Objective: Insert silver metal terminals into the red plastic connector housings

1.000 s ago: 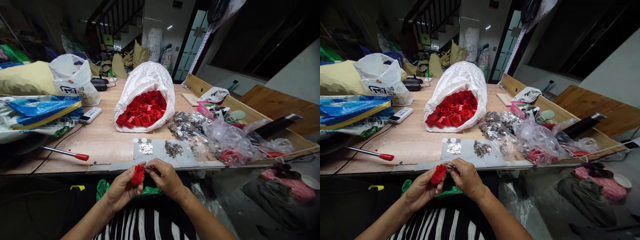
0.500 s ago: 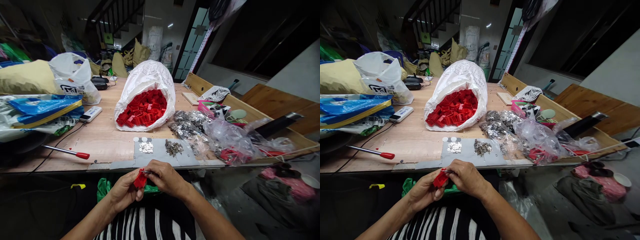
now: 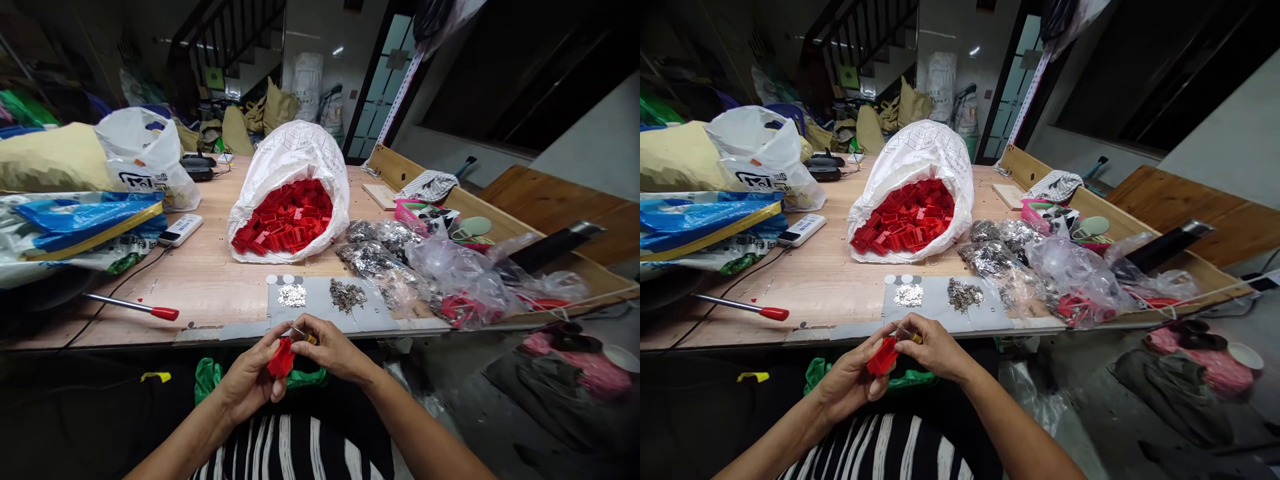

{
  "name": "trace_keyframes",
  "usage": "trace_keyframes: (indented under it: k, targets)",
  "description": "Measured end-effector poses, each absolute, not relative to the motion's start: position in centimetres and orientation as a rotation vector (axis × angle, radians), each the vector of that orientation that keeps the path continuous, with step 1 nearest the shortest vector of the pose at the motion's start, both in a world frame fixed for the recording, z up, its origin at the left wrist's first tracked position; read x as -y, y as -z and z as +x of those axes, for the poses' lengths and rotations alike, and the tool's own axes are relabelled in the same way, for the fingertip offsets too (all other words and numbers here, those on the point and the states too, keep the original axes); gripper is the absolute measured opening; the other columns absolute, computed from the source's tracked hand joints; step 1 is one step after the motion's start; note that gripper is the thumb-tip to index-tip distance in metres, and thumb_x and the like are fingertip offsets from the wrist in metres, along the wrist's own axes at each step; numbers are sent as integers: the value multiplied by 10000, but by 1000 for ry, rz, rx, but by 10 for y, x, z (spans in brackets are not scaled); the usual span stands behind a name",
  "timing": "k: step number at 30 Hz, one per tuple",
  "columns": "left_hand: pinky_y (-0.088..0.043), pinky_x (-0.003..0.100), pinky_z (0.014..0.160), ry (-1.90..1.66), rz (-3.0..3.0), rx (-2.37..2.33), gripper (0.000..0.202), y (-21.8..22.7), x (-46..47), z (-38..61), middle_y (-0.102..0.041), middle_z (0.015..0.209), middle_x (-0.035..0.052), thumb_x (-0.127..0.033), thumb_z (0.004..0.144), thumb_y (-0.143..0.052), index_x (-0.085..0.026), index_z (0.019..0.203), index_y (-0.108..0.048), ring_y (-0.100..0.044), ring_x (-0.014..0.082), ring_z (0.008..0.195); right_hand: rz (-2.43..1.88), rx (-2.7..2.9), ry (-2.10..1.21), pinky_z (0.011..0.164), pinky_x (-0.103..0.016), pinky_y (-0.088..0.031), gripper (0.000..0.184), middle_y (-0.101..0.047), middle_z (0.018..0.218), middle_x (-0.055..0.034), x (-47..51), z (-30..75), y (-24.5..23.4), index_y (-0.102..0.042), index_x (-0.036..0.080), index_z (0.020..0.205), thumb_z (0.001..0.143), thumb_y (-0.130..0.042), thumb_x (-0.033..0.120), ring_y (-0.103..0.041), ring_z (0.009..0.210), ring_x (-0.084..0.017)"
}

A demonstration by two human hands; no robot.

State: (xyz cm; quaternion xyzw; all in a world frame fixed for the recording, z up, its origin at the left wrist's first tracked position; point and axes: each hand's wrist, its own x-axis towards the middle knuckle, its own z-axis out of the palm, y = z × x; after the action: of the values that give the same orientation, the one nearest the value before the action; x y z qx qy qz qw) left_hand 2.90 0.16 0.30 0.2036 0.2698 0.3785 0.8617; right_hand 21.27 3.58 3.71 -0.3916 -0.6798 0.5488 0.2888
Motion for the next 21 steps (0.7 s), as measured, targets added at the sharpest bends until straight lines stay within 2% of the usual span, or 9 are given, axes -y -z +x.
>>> trace_keyframes:
  k: [4,10,12,14,17,19,21]
  targets:
    - [-384,207,376,-711,466,-592,568,4,-2,27,-581,539,-19,-315,878,-552,-210,1398,-349,-516,103,335,-926,1760,-1646,695,-236,-374,226,-492,797,34,-37,211,-27,-512,176,831,776,-690,303,-446,748,-118]
    - [-398,207,401,-693,531,-701,549,1,-9,26,-603,643,-7,-380,862,-568,-219,1361,-407,-541,95,387,-940,1634,-1674,681,-234,-362,275,-492,809,34,-37,211,-13,-482,195,886,784,-689,344,-442,746,-118]
    - [-428,222,448,-740,647,-786,530,-1,-12,25,-635,735,31,-462,879,-509,-221,1347,-436,-586,113,470,-1007,1608,-1613,670,-231,-357,275,-481,791,41,-38,213,-12,-467,203,894,790,-684,336,-435,727,-113]
    - [-471,248,539,-829,815,-863,505,-2,-13,23,-651,918,77,-511,887,-460,-230,1304,-500,-622,128,595,-1061,1587,-1563,653,-224,-349,263,-463,772,51,-39,215,-11,-450,211,887,801,-669,327,-421,700,-106]
    - [-505,289,703,-992,1191,-945,462,0,-13,20,-591,1149,83,-444,812,-618,-260,1233,-576,-626,169,812,-1109,1579,-1497,641,-219,-342,241,-451,762,56,-37,216,-11,-441,214,860,812,-650,323,-411,680,-100]
    - [-499,317,793,-1083,1500,-986,444,3,-11,21,-603,1121,67,-330,750,-713,-268,1178,-612,-609,197,912,-1137,1588,-1456,641,-221,-341,231,-461,762,54,-35,215,-10,-444,212,849,812,-645,319,-412,679,-100]
    - [-489,332,838,-1167,1742,-1020,362,5,-9,23,-631,1046,60,-243,768,-698,-255,1124,-636,-602,203,950,-1168,1585,-1432,640,-223,-342,231,-472,755,54,-33,213,-9,-448,211,844,807,-649,319,-414,672,-100]
